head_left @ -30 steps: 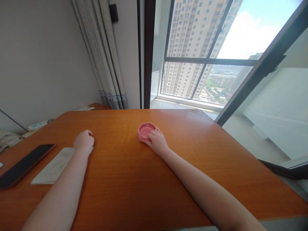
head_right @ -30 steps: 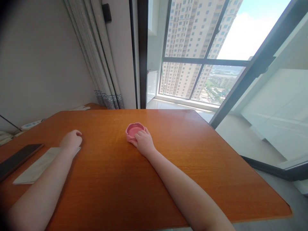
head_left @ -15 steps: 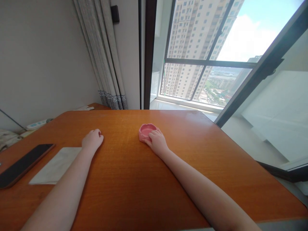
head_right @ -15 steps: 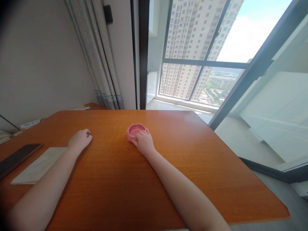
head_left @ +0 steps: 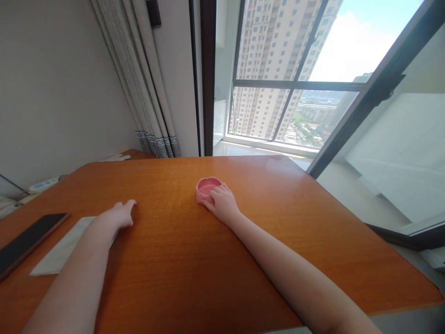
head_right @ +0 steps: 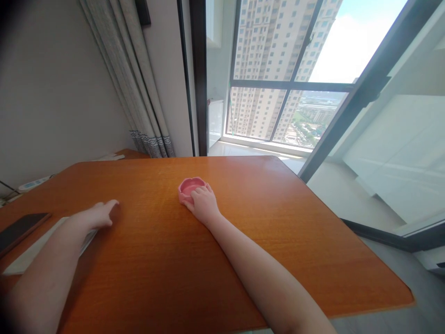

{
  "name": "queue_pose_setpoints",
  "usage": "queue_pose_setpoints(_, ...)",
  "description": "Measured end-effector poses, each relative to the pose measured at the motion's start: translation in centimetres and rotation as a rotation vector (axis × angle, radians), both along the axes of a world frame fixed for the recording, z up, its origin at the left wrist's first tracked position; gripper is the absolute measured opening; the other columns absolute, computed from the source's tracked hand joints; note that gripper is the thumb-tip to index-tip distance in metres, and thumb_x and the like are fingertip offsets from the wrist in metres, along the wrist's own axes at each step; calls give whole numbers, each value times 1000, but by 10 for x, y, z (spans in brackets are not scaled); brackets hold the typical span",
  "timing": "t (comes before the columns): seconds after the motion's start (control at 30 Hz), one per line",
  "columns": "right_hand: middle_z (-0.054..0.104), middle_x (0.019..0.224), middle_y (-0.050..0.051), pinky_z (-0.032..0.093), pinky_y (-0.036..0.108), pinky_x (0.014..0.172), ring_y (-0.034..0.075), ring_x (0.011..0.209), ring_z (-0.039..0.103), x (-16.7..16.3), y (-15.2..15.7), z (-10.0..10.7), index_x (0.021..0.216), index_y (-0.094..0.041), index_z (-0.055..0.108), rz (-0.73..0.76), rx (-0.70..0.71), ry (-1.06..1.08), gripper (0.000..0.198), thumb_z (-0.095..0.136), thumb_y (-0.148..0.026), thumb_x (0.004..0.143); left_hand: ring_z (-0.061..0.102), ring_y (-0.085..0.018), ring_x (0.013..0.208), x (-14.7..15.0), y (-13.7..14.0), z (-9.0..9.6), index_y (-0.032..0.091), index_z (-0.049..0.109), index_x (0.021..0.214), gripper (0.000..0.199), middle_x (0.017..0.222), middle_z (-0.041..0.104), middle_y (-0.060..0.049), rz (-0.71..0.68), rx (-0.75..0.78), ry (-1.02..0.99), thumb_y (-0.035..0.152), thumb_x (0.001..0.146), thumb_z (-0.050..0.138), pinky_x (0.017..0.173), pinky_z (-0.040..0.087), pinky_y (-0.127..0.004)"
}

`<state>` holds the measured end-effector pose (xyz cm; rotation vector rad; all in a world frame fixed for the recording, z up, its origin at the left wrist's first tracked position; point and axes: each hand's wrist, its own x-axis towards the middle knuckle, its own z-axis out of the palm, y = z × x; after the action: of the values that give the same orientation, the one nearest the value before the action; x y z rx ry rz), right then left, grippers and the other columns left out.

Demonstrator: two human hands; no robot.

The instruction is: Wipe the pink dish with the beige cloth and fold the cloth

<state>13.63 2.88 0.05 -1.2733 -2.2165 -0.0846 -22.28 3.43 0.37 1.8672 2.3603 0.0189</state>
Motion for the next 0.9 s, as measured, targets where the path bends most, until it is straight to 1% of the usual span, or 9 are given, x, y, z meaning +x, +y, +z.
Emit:
queue_pose_setpoints(0.1, 62, 83, 4, 16, 49, 109, 20, 91, 53, 1, -5, 5, 80, -20, 61, 8, 58, 39, 33, 50, -51, 85, 60, -36, 91, 20, -3, 6, 15, 50, 123, 59, 107, 55, -22, -38, -83, 110, 14, 64, 52, 73, 46, -42)
queue_pose_setpoints(0.2, 62, 93, 4, 5, 54, 112, 22, 100, 52, 1, -11, 11, 88, -20, 61, 57, 133, 77, 30, 51, -49, 85, 58, -34, 94, 55, -7, 13, 11, 47, 125, 54, 104, 54, -21, -188, 27, 112, 10, 72, 40, 80, 44, -43)
queue_pose_setpoints(0.33, 61, 104, 5, 3, 53, 113, 21, 106, 49, -1, -16, 14, 94, -20, 62, 156, 213, 99, 26, 50, -42, 86, 56, -25, 101, 104, -17, 21, 17, 39, 134, 61, 111, 55, -12, -506, 160, -87, 14, 73, 42, 89, 42, -35)
queue_pose_setpoints(0.43, 62, 103, 5, 7, 52, 114, 21, 105, 50, -3, -17, 13, 94, -21, 62, 235, 242, 66, 24, 48, -39, 88, 58, -21, 92, 124, -22, 23, 20, 41, 131, 54, 113, 57, -8, -595, 257, -254, 30, 78, 45, 84, 45, -32)
queue_pose_setpoints(0.53, 62, 98, 5, 15, 50, 112, 19, 99, 51, -5, -16, 12, 90, -20, 62, 343, 245, 16, 23, 47, -37, 89, 53, -24, 106, 122, -19, 17, 15, 51, 120, 43, 118, 55, -12, -566, 365, -225, 28, 80, 42, 94, 40, -37)
queue_pose_setpoints(0.67, 60, 95, 6, 34, 44, 102, 19, 93, 50, -8, -15, 12, 83, -18, 61, 401, 216, 0, 25, 45, -36, 90, 47, -29, 117, 106, -10, 4, 18, 51, 121, 48, 125, 53, -12, -505, 267, -154, 20, 73, 43, 102, 30, -48)
queue_pose_setpoints(0.73, 60, 93, 7, 38, 40, 96, 19, 91, 50, -9, -14, 11, 82, -18, 61, 404, 195, -1, 26, 44, -35, 91, 50, -28, 112, 102, -8, 3, 20, 52, 120, 49, 120, 56, -11, -518, 222, -205, 21, 71, 46, 100, 32, -46)
queue_pose_setpoints(0.8, 61, 93, 7, 40, 38, 93, 19, 91, 51, -9, -15, 11, 84, -18, 62, 401, 173, 4, 26, 44, -35, 91, 54, -26, 101, 103, -10, 7, 19, 59, 106, 40, 105, 59, -9, -569, 184, -274, 22, 67, 50, 91, 39, -39)
queue_pose_setpoints(0.9, 60, 108, 11, 41, 37, 92, 21, 103, 51, -8, -21, 16, 108, -16, 59, 402, 121, 46, 30, 44, -37, 91, 54, -21, 82, 110, -17, 20, 19, 58, 83, 20, 85, 57, -3, -640, 86, -512, 23, 64, 54, 74, 43, -31)
